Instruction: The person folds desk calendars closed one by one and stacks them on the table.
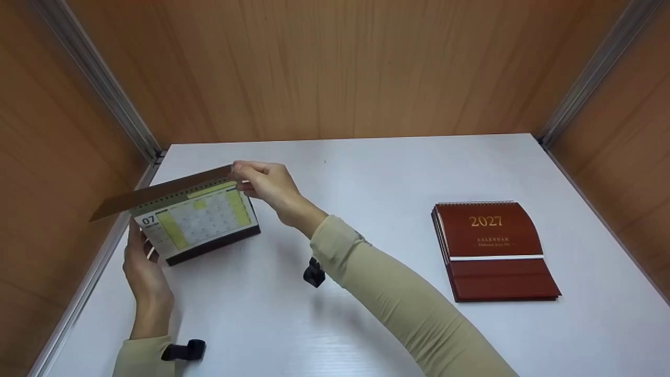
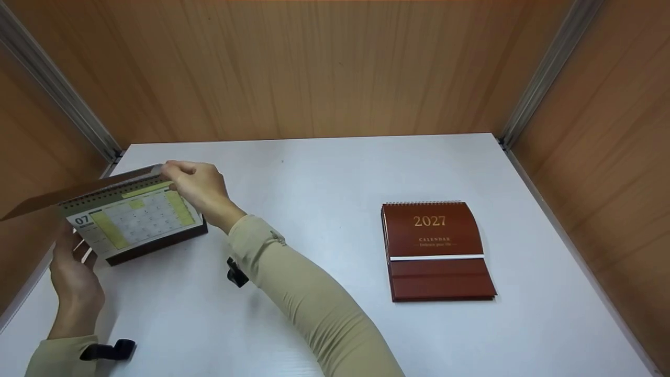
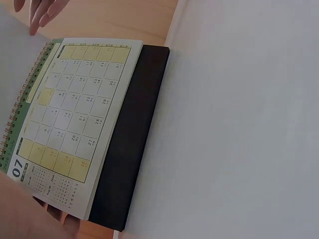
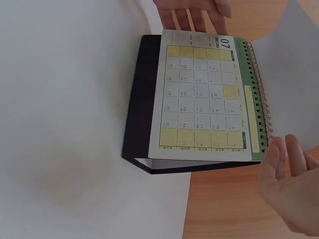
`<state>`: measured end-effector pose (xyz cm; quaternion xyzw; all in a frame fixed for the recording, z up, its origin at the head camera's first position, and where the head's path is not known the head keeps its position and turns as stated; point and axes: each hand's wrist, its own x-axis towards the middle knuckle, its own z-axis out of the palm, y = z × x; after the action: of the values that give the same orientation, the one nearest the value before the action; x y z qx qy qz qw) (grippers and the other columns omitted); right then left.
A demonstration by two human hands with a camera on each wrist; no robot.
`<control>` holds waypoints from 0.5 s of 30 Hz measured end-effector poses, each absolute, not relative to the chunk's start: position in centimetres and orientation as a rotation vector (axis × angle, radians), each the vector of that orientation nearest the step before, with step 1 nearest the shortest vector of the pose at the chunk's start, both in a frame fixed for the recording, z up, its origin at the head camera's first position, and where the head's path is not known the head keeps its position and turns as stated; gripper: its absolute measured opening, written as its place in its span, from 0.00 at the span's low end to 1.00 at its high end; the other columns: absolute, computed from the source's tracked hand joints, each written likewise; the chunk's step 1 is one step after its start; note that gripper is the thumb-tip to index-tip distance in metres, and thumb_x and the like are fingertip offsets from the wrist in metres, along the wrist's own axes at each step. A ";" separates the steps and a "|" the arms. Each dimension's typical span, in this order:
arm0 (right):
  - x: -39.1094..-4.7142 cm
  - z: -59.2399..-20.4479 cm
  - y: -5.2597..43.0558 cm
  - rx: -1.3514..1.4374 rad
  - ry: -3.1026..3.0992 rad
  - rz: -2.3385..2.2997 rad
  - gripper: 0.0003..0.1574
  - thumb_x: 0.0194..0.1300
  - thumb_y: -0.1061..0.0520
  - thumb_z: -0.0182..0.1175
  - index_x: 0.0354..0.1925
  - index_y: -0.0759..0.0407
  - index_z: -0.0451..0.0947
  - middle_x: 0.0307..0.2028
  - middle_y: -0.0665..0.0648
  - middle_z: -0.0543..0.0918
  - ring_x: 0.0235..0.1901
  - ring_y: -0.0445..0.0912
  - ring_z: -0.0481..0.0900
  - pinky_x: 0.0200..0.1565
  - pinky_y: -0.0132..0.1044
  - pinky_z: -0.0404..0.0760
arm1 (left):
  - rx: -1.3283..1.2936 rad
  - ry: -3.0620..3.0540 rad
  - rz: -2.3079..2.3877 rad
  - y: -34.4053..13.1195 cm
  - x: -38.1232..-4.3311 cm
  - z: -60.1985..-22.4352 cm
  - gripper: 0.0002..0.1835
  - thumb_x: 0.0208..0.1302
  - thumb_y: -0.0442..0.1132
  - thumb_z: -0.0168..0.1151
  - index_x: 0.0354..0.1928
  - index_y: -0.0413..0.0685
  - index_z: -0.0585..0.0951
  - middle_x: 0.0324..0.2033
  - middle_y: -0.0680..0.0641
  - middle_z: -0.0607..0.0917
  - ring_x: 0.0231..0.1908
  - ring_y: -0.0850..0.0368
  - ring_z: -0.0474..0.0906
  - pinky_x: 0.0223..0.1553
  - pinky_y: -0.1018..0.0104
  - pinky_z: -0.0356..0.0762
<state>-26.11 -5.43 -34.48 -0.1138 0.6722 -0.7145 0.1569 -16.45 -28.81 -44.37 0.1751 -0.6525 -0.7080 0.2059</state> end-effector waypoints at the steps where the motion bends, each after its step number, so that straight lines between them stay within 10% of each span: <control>1: -26.1 -34.5 -5.4 -0.321 1.923 -2.044 0.23 0.82 0.49 0.58 0.67 0.56 0.82 0.53 0.51 0.90 0.55 0.48 0.88 0.56 0.33 0.86 | 0.493 -1.818 -1.974 -28.8 -16.4 -44.4 0.32 0.84 0.61 0.26 0.85 0.73 0.50 0.81 0.51 0.56 0.78 0.56 0.51 0.78 0.64 0.48; 15: -25.9 -35.6 -5.3 -0.289 1.835 -2.082 0.23 0.81 0.52 0.59 0.68 0.55 0.82 0.56 0.50 0.88 0.51 0.41 0.87 0.55 0.33 0.86 | 0.515 -1.664 -2.001 -29.2 -16.0 -44.9 0.25 0.86 0.59 0.34 0.64 0.61 0.79 0.57 0.60 0.75 0.61 0.65 0.67 0.75 0.65 0.56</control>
<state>-25.94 -5.28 -35.60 -0.1021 0.6475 -0.7347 0.1745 -16.00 -29.20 -44.90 0.1884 -0.6085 -0.7319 0.2420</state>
